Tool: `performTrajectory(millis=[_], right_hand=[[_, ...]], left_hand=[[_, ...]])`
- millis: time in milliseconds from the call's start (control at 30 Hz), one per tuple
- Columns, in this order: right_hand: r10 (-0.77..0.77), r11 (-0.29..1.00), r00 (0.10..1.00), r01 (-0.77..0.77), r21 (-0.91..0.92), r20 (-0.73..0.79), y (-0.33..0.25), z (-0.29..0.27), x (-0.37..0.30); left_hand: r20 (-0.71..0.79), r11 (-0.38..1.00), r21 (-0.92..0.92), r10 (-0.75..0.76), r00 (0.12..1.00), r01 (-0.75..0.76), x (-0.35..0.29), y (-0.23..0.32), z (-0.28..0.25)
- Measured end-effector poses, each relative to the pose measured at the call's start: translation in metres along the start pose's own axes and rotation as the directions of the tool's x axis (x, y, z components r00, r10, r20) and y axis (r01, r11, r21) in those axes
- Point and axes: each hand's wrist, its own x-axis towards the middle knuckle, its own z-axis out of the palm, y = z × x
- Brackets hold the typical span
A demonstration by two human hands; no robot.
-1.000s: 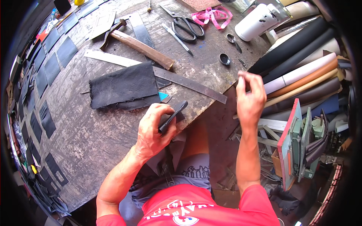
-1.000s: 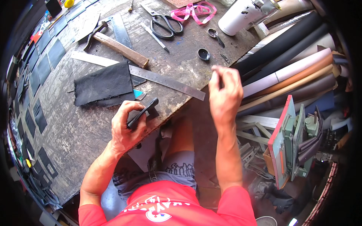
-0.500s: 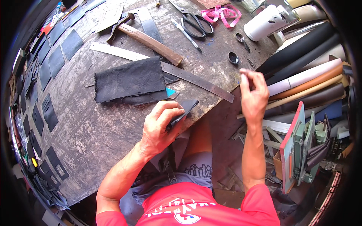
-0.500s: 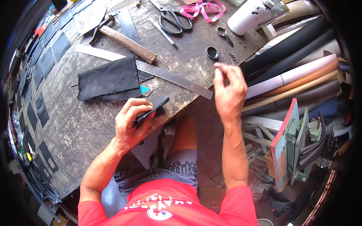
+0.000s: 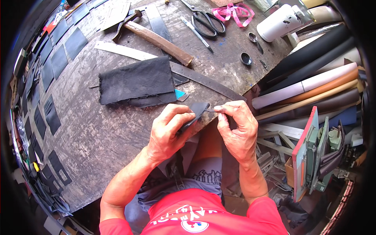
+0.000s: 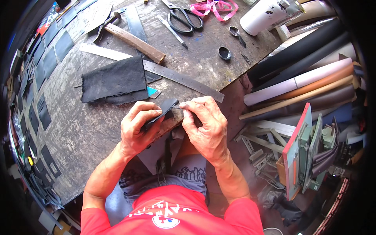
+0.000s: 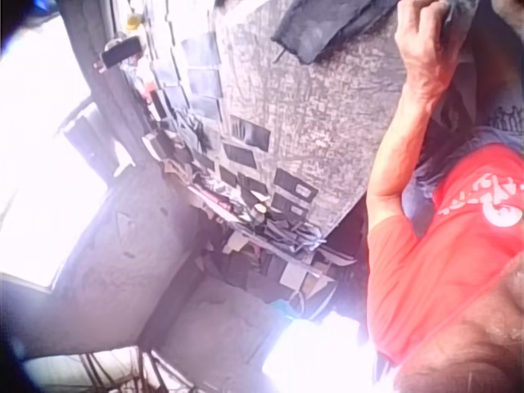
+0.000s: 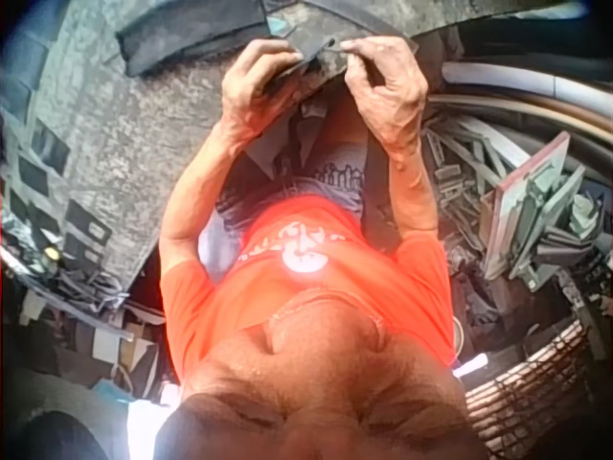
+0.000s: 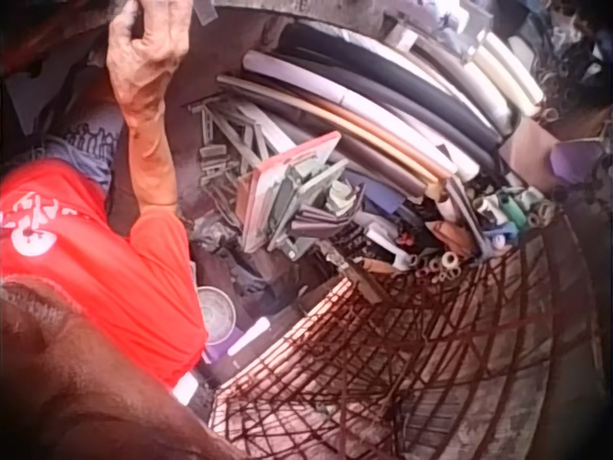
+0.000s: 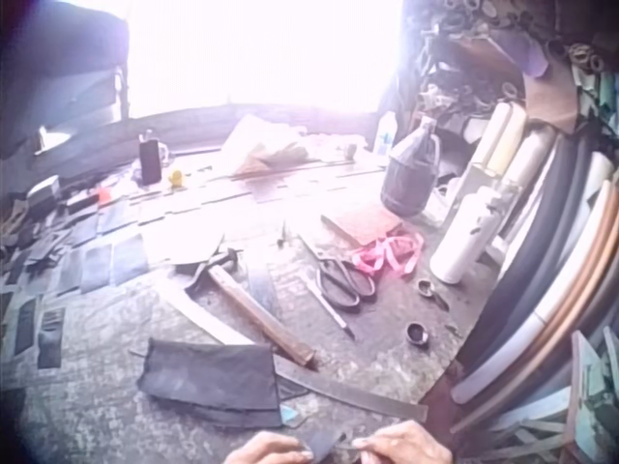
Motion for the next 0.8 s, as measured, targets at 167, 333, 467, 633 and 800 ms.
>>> performTrajectory(millis=[167, 333, 467, 633, 800], right_hand=[[-0.020, 0.999, 0.999, 0.021, -0.031, 0.030, 0.001, 0.000, 0.005], [-0.040, 0.998, 0.998, 0.042, -0.046, 0.054, 0.001, -0.003, 0.008], [-0.026, 1.000, 0.998, 0.027, -0.014, 0.055, -0.006, -0.006, 0.005], [0.025, 0.999, 0.997, -0.027, -0.022, -0.070, -0.019, 0.009, -0.016], [-0.027, 0.998, 0.996, 0.023, -0.055, -0.088, -0.027, 0.023, -0.028]], left_hand=[[-0.002, 1.000, 0.005, -0.003, 1.000, 0.003, 0.000, 0.000, 0.000], [0.005, 1.000, 0.018, 0.020, 1.000, -0.020, 0.000, 0.000, 0.000], [-0.005, 1.000, 0.005, 0.007, 1.000, -0.007, 0.000, 0.000, 0.000], [-0.024, 1.000, -0.006, 0.000, 1.000, 0.000, -0.001, 0.000, 0.001], [-0.048, 1.000, -0.005, 0.011, 0.999, -0.011, 0.000, 0.002, 0.001]])
